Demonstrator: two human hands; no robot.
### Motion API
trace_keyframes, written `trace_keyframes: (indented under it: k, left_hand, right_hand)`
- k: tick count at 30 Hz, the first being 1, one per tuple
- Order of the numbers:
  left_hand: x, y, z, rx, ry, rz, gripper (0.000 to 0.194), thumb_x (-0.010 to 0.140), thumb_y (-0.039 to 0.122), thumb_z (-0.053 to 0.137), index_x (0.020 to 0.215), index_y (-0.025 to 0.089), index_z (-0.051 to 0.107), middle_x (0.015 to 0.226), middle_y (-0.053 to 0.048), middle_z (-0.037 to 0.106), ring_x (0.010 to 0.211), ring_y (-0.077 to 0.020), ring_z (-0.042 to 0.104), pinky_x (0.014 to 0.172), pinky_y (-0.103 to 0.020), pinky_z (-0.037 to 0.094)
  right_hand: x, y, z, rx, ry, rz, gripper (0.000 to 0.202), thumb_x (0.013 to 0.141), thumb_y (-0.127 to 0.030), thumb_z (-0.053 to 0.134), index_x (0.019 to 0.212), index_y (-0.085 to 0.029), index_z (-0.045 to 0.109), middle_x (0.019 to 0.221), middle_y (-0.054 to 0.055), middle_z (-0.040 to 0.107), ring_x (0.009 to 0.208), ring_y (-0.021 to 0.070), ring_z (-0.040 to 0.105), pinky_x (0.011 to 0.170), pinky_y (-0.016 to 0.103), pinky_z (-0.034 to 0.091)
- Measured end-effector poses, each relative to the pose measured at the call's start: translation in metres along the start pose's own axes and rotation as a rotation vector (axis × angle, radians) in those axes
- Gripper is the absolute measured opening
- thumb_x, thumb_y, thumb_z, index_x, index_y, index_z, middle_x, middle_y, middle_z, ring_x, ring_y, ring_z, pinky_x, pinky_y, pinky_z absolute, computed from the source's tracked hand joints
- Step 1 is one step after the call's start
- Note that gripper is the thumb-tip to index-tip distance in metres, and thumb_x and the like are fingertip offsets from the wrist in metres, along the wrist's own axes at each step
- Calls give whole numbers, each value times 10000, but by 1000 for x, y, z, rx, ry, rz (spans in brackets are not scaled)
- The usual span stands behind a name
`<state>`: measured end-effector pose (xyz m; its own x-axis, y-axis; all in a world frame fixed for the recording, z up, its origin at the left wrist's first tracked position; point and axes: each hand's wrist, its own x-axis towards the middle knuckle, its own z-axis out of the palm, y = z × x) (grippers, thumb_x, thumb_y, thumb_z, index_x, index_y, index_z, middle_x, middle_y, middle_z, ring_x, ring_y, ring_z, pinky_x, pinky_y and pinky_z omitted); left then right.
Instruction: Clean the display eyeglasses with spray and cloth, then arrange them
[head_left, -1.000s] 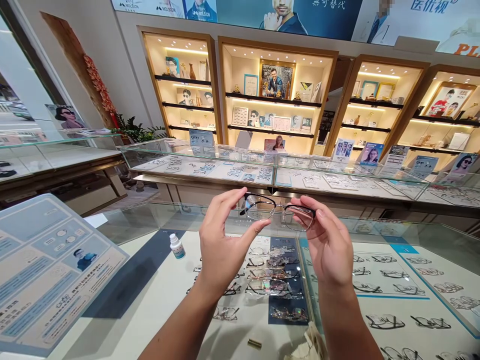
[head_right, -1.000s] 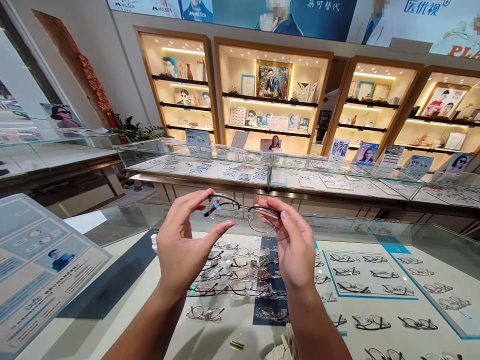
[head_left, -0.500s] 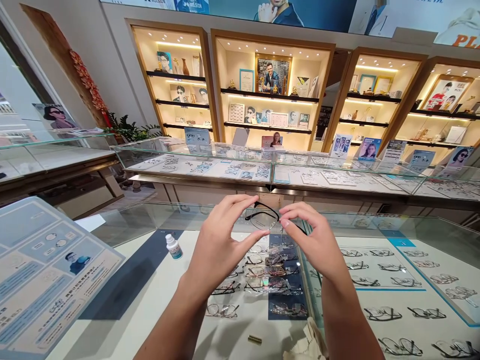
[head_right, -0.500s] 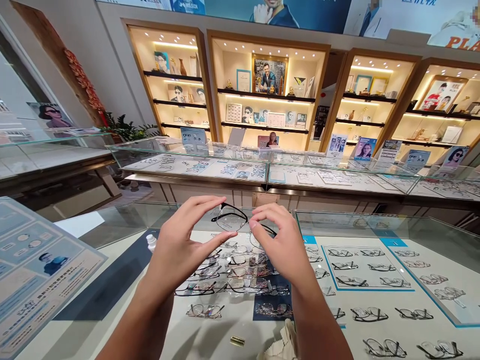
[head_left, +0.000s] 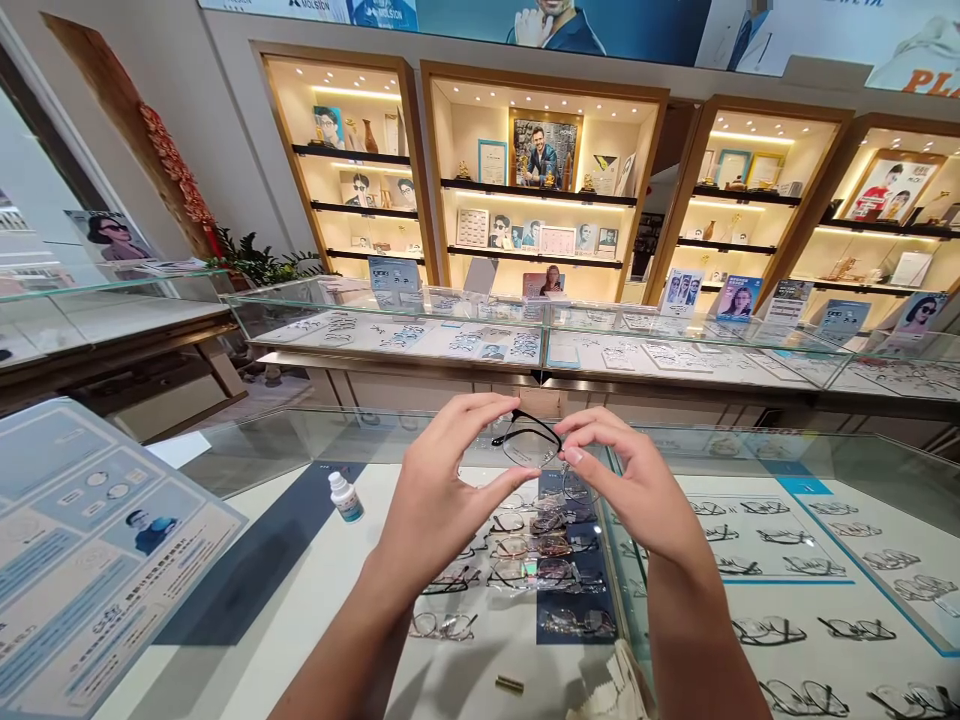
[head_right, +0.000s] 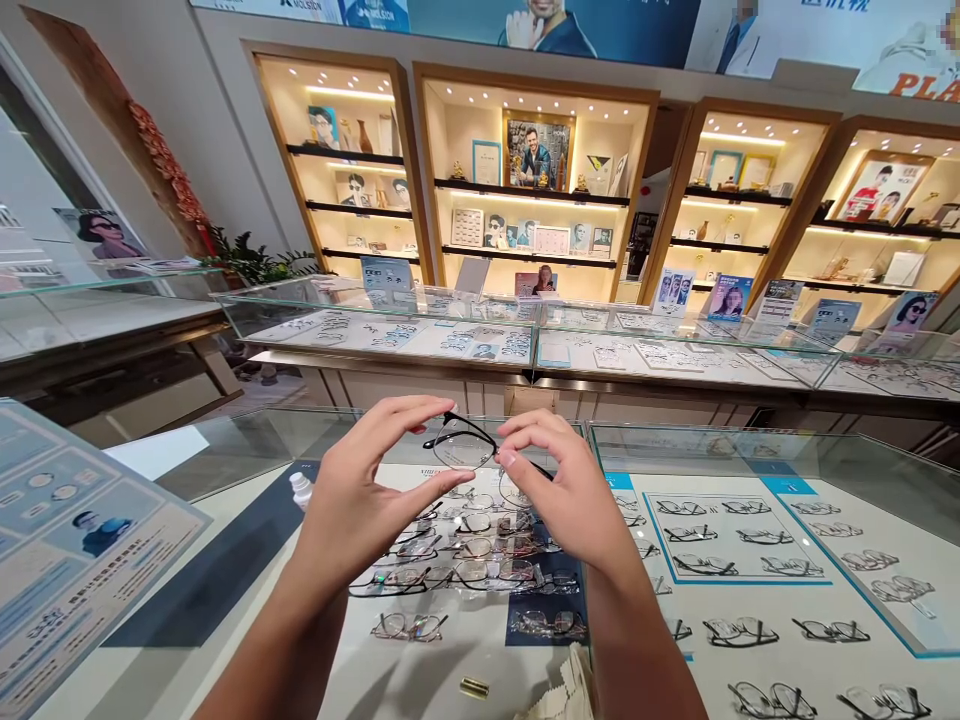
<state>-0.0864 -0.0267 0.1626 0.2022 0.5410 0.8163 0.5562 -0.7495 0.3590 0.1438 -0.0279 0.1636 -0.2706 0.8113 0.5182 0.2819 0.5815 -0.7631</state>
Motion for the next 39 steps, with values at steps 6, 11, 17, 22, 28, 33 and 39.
trace_keyframes:
  k: [6,11,17,22,28,33,39]
  left_hand:
    - [0,-1,1,-69,2,-20,537,853,388,868,1339,283,666,1283,-83,702,1079,-240,694,914,-391,610]
    - [-2,-3,1,-199,-16,-83,564,841,353,879,1366,314,676,1317,-90,687,1126,-255,690,949,-401,607]
    - [-4,-2,3,-376,-30,-120,564,852,262,866,1379,334,677,1334,-86,662,1200,-246,667,1023,-377,594]
    - [-6,-4,5,-488,-42,-134,577,844,221,868,1377,325,677,1326,-89,651,1197,-238,665,1036,-360,600]
    - [-4,-2,11,-435,14,-117,648,865,270,844,1467,309,606,1428,-115,609,1317,-278,617,1131,-439,548]
    - [-5,9,17,-142,282,-162,132,949,308,735,1058,240,769,921,-36,681,880,-187,653,819,-336,566]
    - [-7,13,36,-326,-60,-412,293,996,450,658,1054,218,826,735,-15,652,645,-137,538,595,-275,432]
  right_hand:
    - [-1,-1,0,8,-5,3,164,1022,-364,645,927,-276,744,1276,49,708,1244,244,632,1127,493,445]
    - [-1,0,1,69,-33,38,195,1019,-396,653,896,-269,737,1405,55,695,1319,268,630,1174,543,432]
    - [0,4,3,189,-95,79,237,1004,-451,668,868,-263,717,1328,68,748,1309,278,659,1183,557,441]
    - [1,3,3,213,-104,42,229,1001,-429,674,858,-252,707,1157,53,769,1154,249,696,1094,482,500]
    - [3,8,8,183,-5,9,221,1011,-422,650,901,-245,724,1069,57,756,1020,227,689,966,407,537]
    - [6,14,17,61,244,-23,187,994,-376,661,878,-243,723,1079,73,768,1051,248,697,982,415,526]
    - [7,12,36,-116,384,-123,128,1005,-296,627,937,-254,727,1120,85,759,1077,257,705,961,420,544]
